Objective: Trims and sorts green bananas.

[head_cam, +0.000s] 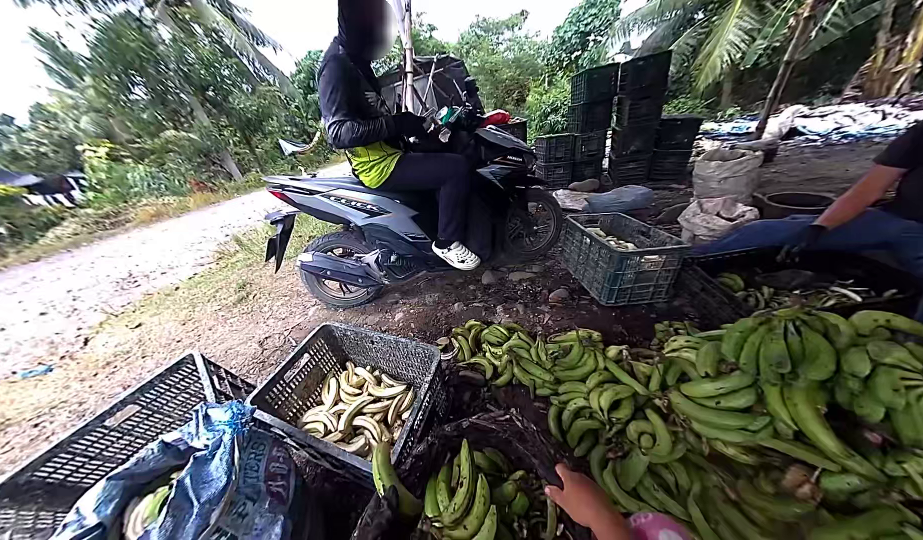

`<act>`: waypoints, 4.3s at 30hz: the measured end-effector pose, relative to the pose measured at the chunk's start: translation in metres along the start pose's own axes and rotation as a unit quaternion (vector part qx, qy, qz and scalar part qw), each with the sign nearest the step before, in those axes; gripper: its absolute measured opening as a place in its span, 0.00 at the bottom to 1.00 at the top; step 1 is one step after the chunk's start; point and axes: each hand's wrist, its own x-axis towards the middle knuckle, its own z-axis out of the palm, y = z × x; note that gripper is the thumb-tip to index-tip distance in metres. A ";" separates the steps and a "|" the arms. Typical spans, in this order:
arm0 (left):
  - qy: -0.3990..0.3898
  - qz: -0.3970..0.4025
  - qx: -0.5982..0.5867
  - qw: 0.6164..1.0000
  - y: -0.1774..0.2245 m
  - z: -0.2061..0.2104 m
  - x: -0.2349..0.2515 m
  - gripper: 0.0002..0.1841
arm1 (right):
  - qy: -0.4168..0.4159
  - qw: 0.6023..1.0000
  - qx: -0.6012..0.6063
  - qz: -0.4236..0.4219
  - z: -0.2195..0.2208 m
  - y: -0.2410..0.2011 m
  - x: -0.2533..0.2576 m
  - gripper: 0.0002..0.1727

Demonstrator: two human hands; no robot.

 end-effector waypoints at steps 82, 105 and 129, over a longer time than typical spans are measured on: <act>0.043 -0.008 0.112 0.993 0.048 0.159 -0.082 0.29 | 0.432 0.842 0.023 -0.321 0.016 -0.080 -0.111 0.31; -0.164 -0.178 -0.046 0.969 0.043 0.140 -0.096 0.30 | 0.461 0.822 0.110 -0.315 -0.008 -0.085 -0.110 0.29; -0.016 0.101 0.137 0.985 0.078 0.142 -0.043 0.26 | 0.360 0.871 0.083 -0.324 0.022 -0.091 -0.119 0.30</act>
